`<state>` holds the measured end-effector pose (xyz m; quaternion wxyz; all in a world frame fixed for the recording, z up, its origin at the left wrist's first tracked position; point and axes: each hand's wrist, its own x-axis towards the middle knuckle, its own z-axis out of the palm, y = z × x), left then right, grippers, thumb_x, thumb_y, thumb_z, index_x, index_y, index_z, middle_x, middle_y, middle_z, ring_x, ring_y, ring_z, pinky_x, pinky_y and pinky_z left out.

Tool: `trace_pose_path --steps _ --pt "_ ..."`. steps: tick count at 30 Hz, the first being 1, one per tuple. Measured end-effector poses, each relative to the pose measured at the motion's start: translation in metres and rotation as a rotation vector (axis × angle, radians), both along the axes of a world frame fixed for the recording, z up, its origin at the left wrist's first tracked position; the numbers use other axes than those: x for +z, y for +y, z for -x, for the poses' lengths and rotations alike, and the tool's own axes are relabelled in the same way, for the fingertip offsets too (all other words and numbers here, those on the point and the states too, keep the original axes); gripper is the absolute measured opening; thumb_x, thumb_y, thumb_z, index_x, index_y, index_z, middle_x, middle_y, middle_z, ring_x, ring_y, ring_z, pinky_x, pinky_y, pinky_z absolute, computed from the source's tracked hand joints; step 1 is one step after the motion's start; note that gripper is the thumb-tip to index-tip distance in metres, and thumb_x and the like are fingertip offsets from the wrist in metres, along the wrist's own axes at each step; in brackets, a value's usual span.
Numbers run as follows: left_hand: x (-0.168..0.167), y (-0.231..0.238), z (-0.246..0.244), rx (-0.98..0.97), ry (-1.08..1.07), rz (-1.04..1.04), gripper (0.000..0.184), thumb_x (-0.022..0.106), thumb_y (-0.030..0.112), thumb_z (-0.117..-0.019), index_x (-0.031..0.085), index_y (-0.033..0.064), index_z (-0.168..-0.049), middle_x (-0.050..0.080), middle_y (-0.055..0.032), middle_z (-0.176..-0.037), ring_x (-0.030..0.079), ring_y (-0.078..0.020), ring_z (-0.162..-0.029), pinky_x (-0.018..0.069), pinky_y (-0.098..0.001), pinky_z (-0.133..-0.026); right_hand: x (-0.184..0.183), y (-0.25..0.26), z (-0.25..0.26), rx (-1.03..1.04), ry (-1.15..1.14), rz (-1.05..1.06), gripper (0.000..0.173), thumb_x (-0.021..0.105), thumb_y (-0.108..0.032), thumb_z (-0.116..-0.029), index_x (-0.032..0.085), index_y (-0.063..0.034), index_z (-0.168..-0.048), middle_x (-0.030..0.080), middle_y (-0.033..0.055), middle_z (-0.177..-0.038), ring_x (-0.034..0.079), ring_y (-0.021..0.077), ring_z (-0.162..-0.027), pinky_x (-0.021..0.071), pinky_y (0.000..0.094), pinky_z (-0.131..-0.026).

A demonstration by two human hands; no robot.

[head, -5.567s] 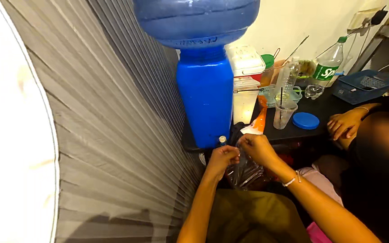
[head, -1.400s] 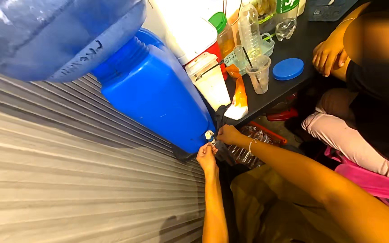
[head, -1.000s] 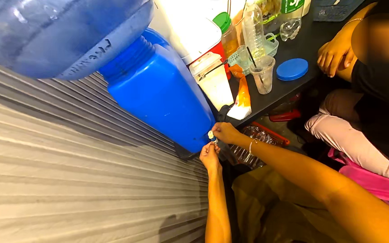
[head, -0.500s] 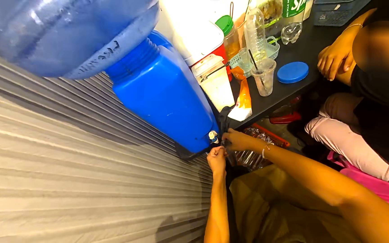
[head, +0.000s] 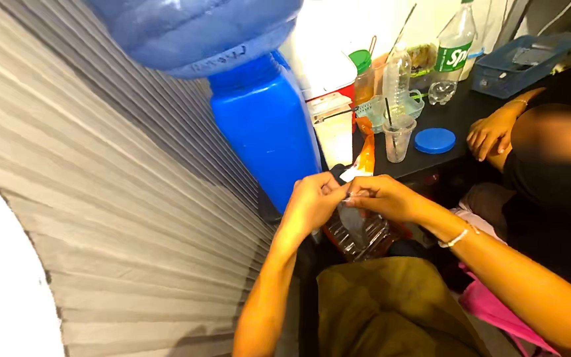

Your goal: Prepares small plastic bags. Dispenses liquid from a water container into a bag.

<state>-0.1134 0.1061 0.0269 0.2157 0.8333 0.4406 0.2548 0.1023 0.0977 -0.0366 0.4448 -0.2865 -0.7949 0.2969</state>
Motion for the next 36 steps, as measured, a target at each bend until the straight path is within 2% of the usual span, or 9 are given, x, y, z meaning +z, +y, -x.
trace_pose_path --steps 2,6,10,14,17,21,27,32,36 --pt "0.032 -0.008 -0.011 -0.092 -0.041 0.031 0.015 0.065 0.021 -0.0954 0.069 0.0121 -0.084 0.063 -0.0006 -0.068 0.058 -0.0128 -0.058 0.0466 -0.0342 -0.054 0.032 -0.022 -0.001 -0.01 0.114 0.143 0.008 0.065 -0.01 -0.0992 0.062 -0.0053 -0.093 0.066 0.0022 -0.077 0.061 0.0081 -0.059 0.0538 0.0233 -0.054" --pt "0.052 -0.011 -0.023 -0.37 -0.527 0.217 0.01 0.062 0.012 -0.0996 0.064 0.0045 -0.106 0.068 -0.0003 -0.084 0.065 -0.0074 -0.07 0.0577 -0.0242 -0.065 0.076 -0.056 -0.015 -0.103 0.231 0.049 0.01 0.066 -0.009 -0.0968 0.059 -0.011 -0.091 0.066 -0.0008 -0.08 0.058 0.0048 -0.059 0.0493 0.0177 -0.051" --pt "0.003 -0.012 -0.03 -0.672 -0.666 0.335 0.075 0.067 0.067 -0.0865 0.049 0.0169 -0.139 0.064 0.0034 -0.123 0.065 -0.0098 -0.106 0.0577 -0.0324 -0.087 0.103 -0.089 -0.026 -0.196 0.177 -0.117 0.01 0.07 -0.011 -0.0952 0.06 -0.0116 -0.093 0.065 -0.0012 -0.083 0.059 0.0052 -0.059 0.0524 0.0176 -0.049" --pt "-0.005 -0.027 -0.061 -0.979 -0.555 0.309 0.051 0.057 0.059 -0.0972 0.065 0.01 -0.108 0.063 0.0166 -0.091 0.057 0.0128 -0.084 0.0486 -0.0103 -0.071 0.113 -0.105 -0.032 -0.306 -0.045 -0.353 0.015 0.067 -0.013 -0.0951 0.061 -0.0098 -0.082 0.06 -0.0045 -0.078 0.053 -0.0015 -0.061 0.0448 0.0125 -0.052" --pt "0.004 -0.035 -0.074 -1.086 -0.56 0.281 0.026 0.049 0.025 -0.1077 0.065 0.0087 -0.095 0.06 0.0154 -0.086 0.055 0.0131 -0.085 0.0465 -0.01 -0.074 0.112 -0.115 -0.039 -0.302 -0.124 -0.437 0.019 0.064 -0.012 -0.0958 0.061 -0.0081 -0.078 0.06 -0.0028 -0.081 0.055 0.0001 -0.069 0.0463 0.0136 -0.059" --pt "0.006 -0.044 -0.09 -1.269 -0.656 0.436 0.031 0.042 0.024 -0.1101 0.065 0.0069 -0.096 0.066 0.0081 -0.092 0.061 0.0021 -0.096 0.0512 -0.0205 -0.084 0.111 -0.128 -0.05 -0.275 -0.012 -0.235 0.02 0.067 -0.02 -0.0984 0.058 -0.012 -0.083 0.058 0.0008 -0.101 0.061 0.0032 -0.063 0.0569 0.0171 -0.047" --pt "0.008 -0.049 -0.1 -1.315 -0.579 0.405 0.035 0.033 0.015 -0.1088 0.059 0.001 -0.09 0.065 -0.0019 -0.087 0.064 -0.0085 -0.094 0.0533 -0.0309 -0.087 0.089 -0.131 -0.066 -0.017 0.199 0.423 0.041 0.054 -0.044 -0.1056 0.061 -0.0237 -0.14 0.072 0.0009 -0.103 0.065 0.0057 -0.058 0.0564 0.0195 -0.046" --pt "-0.007 -0.048 -0.099 -1.31 -0.646 0.54 0.018 0.04 0.011 -0.1055 0.056 0.0082 -0.098 0.062 0.0053 -0.088 0.062 -0.0044 -0.092 0.0517 -0.0278 -0.086 0.079 -0.142 -0.052 0.022 0.356 0.334 0.035 0.047 -0.04 -0.109 0.067 -0.0132 -0.099 0.07 0.0022 -0.1 0.065 0.0032 -0.067 0.0554 0.0156 -0.055" --pt "-0.02 -0.053 -0.093 -1.269 -0.698 0.536 0.027 0.04 0.026 -0.1105 0.059 0.0121 -0.096 0.064 0.0068 -0.089 0.063 -0.0051 -0.097 0.0515 -0.0312 -0.091 0.075 -0.151 -0.041 0.017 0.5 0.39 0.037 0.042 -0.038 -0.1106 0.064 -0.0121 -0.094 0.066 0.0036 -0.093 0.067 0.0072 -0.072 0.0575 0.0182 -0.059"
